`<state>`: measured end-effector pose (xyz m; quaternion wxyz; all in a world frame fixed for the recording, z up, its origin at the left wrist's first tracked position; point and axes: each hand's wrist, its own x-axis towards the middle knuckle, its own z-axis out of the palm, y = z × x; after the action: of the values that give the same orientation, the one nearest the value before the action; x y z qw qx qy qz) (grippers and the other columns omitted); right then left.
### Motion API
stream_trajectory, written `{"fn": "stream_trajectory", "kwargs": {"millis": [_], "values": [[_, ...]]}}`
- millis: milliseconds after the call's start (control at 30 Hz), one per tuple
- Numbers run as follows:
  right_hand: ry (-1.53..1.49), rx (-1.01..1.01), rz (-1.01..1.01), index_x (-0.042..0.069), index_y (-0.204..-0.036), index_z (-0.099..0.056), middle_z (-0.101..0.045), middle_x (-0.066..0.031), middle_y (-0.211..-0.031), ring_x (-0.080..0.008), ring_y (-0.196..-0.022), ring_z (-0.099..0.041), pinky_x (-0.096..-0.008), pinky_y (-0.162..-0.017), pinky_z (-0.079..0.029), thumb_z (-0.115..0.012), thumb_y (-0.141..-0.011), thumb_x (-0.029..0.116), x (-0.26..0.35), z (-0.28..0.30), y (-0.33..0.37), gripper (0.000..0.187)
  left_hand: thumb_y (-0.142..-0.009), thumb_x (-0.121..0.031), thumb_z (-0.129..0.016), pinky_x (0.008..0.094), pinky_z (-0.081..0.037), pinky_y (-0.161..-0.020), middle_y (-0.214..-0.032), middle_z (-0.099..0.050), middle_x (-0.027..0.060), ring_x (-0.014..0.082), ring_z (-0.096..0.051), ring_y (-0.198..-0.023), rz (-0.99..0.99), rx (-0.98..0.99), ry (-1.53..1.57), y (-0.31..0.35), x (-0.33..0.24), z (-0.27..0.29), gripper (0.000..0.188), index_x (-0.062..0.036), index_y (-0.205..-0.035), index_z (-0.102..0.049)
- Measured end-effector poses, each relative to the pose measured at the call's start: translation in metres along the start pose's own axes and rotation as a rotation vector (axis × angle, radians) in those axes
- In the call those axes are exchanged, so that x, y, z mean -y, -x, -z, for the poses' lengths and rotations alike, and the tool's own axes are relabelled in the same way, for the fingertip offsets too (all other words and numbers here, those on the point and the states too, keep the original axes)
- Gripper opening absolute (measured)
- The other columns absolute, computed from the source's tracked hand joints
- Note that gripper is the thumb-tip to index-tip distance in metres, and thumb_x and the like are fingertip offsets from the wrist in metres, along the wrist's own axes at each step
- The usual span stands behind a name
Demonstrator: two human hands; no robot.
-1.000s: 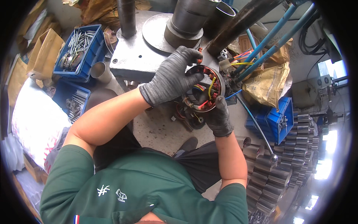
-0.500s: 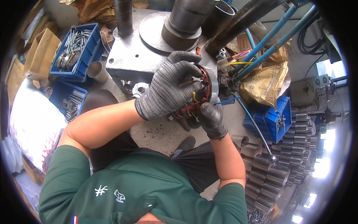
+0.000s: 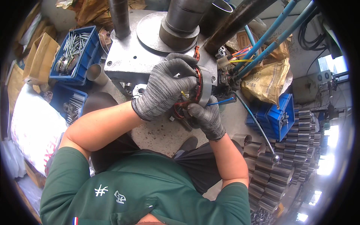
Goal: The recorder is assembling and inspecting motor stator components, using a screwdriver to adjust wiring and placing parts into a hydraulic press.
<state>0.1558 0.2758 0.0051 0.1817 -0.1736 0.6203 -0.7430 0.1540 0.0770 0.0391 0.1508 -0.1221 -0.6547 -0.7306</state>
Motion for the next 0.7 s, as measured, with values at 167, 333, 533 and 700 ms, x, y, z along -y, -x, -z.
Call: {"fn": "stream_trajectory", "kwargs": {"millis": [167,333,533,700], "values": [[-0.147,0.022,-0.025,0.001,-0.135,-0.057,-0.069,-0.0092,-0.119,-0.0165,-0.102,-0.068,-0.0322,-0.085,-0.057,-0.086,-0.083,0.047,0.012,-0.008,-0.005,0.075,-0.095,-0.014,-0.063,0.0317,-0.052,-0.096,-0.114,-0.068,0.0085,0.0152,-0.062,-0.103,0.166,-0.147,0.489,-0.009,0.001,0.001,0.02,0.0014,-0.106,-0.07],[-0.46,0.073,-0.058,0.014,-0.158,-0.029,-0.051,-0.0192,-0.147,-0.041,-0.129,-0.058,-0.0552,-0.099,-0.058,-0.077,-0.085,0.06,0.015,0.01,-0.007,0.099,-0.099,-0.023,-0.06,0.0305,-0.049,-0.096,-0.104,-0.067,0.0066,0.0144,-0.06,-0.1,0.234,-0.008,-0.01,-0.015,0.015,0.032,0.032,0.0016,-0.119,-0.068],[-0.571,0.104,-0.047,0.012,-0.159,-0.03,-0.049,-0.0202,-0.149,-0.0392,-0.134,-0.054,-0.0569,-0.106,-0.052,-0.071,-0.088,0.064,0.041,0.018,-0.003,0.097,-0.086,-0.009,-0.081,0.0392,-0.052,-0.11,-0.156,-0.037,0.0111,0.0259,-0.043,-0.143,-0.206,0.34,-0.249,-0.008,0.005,0.025,0.068,-0.008,-0.147,-0.05],[-0.659,0.166,-0.049,0.009,-0.158,-0.031,-0.049,-0.0201,-0.149,-0.0349,-0.136,-0.052,-0.0522,-0.114,-0.046,-0.069,-0.092,0.059,0.046,0.021,-0.001,0.091,-0.077,-0.02,-0.091,0.0435,-0.048,-0.115,-0.161,-0.032,0.0086,0.0267,-0.04,-0.146,0.023,0.539,0.029,-0.006,-0.001,0.009,0.079,-0.0111,-0.145,-0.053]]}}
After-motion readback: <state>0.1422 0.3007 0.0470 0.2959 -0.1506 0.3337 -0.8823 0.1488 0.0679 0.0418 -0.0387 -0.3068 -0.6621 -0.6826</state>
